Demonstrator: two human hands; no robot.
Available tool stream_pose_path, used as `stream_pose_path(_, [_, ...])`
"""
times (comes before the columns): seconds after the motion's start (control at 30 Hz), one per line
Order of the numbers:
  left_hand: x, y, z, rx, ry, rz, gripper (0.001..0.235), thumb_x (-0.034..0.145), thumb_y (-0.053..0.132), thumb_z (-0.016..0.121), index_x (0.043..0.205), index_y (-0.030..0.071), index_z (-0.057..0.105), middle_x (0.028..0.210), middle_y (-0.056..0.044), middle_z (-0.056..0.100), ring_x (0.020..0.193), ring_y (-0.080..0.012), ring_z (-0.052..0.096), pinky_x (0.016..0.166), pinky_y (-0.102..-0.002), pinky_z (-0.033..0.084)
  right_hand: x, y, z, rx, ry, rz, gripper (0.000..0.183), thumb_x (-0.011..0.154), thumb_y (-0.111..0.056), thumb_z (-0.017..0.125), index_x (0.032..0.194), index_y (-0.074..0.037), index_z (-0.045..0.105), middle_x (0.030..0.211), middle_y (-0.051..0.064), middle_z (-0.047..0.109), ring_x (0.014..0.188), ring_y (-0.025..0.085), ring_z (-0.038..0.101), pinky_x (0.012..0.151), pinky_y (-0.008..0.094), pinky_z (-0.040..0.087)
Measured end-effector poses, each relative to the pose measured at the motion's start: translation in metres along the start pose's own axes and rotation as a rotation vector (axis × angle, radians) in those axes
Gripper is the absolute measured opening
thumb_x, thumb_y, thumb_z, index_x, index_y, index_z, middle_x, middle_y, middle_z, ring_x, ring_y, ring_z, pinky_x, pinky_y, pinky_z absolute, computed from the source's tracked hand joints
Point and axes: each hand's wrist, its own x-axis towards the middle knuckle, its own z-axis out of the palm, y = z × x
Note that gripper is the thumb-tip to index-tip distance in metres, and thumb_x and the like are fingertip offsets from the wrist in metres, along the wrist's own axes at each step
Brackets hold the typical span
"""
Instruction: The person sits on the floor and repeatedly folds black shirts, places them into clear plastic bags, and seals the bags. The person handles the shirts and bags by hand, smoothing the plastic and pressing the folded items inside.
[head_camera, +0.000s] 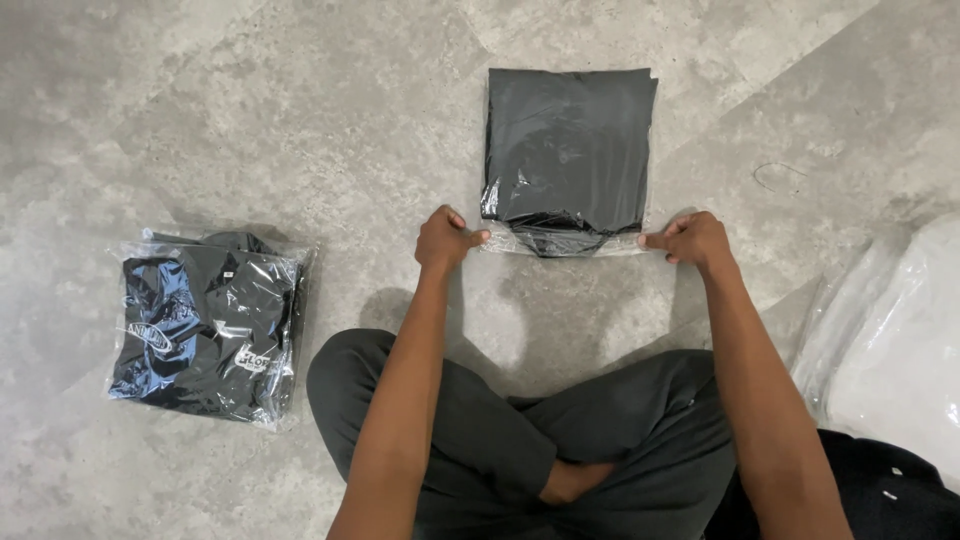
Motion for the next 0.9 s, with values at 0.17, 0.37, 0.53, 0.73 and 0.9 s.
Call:
stream_pose_path(0.17, [0.020, -0.019, 0.009, -0.375, -0.094, -0.070, 0.045, 0.072, 0.017, 0.097, 0.103, 0.012, 0.065, 0.083, -0.010, 0.068, 0.055, -0.0225, 0.066, 0.045, -0.033, 0.058, 0.013, 0.027, 0.010, 0.182, 0.060, 0.030, 0.037, 0.077, -0.036, 0.097, 0.076, -0.008, 0.073, 0.071, 0.012, 0.072, 0.061, 0.020, 0.073, 0.069, 0.032, 0.054])
stream_pose_path(0.37, [0.046, -0.040, 0.022, -0.112, 0.142, 0.014, 0.058, 0.073, 0.054, 0.090, 0.116, 0.030, 0.059, 0.122, -0.006, 0.069, 0.113, -0.0327, 0.072, 0.089, -0.049, 0.059, 0.009, 0.039, 0.027, 0.169, 0.556, -0.404, 0.029, 0.107, -0.028, 0.079, 0.085, -0.012, 0.069, 0.069, 0.009, 0.064, 0.064, 0.029, 0.068, 0.056, 0.034, 0.044])
stream_pose_path(0.53, [-0.021, 0.044, 0.030, -0.012, 0.458, 0.890, 0.062, 0.085, 0.020, 0.078, 0.142, 0.010, 0.056, 0.140, -0.018, 0.059, 0.135, -0.0426, 0.053, 0.113, -0.054, 0.041, -0.049, -0.032, 0.046, -0.116, 0.562, -0.958, 0.045, 0.098, -0.036, 0.073, 0.136, -0.014, 0.060, 0.134, 0.010, 0.056, 0.127, 0.035, 0.050, 0.104, 0.053, 0.028])
stream_pose_path(0.73, [-0.002, 0.060, 0.073, 0.781, 0.365, 1.096, 0.085, 0.103, 0.071, 0.052, 0.172, 0.038, 0.014, 0.180, -0.008, 0.007, 0.163, -0.0440, 0.007, 0.128, -0.072, 0.012, -0.023, -0.066, 0.075, -0.261, 0.444, -1.121, 0.080, 0.099, -0.067, 0.059, 0.158, -0.017, 0.039, 0.176, 0.009, 0.019, 0.161, 0.039, 0.011, 0.121, 0.066, -0.005])
stream_pose_path(0.9, [0.012, 0.060, 0.080, 0.873, 0.293, 1.042, 0.084, 0.105, 0.075, 0.041, 0.173, 0.040, 0.006, 0.180, -0.006, -0.003, 0.163, -0.0455, -0.002, 0.124, -0.076, 0.005, -0.002, -0.070, 0.088, -0.386, 0.572, -1.159, 0.090, 0.094, -0.071, 0.059, 0.167, -0.023, 0.036, 0.179, 0.008, 0.015, 0.163, 0.036, 0.008, 0.123, 0.065, -0.006])
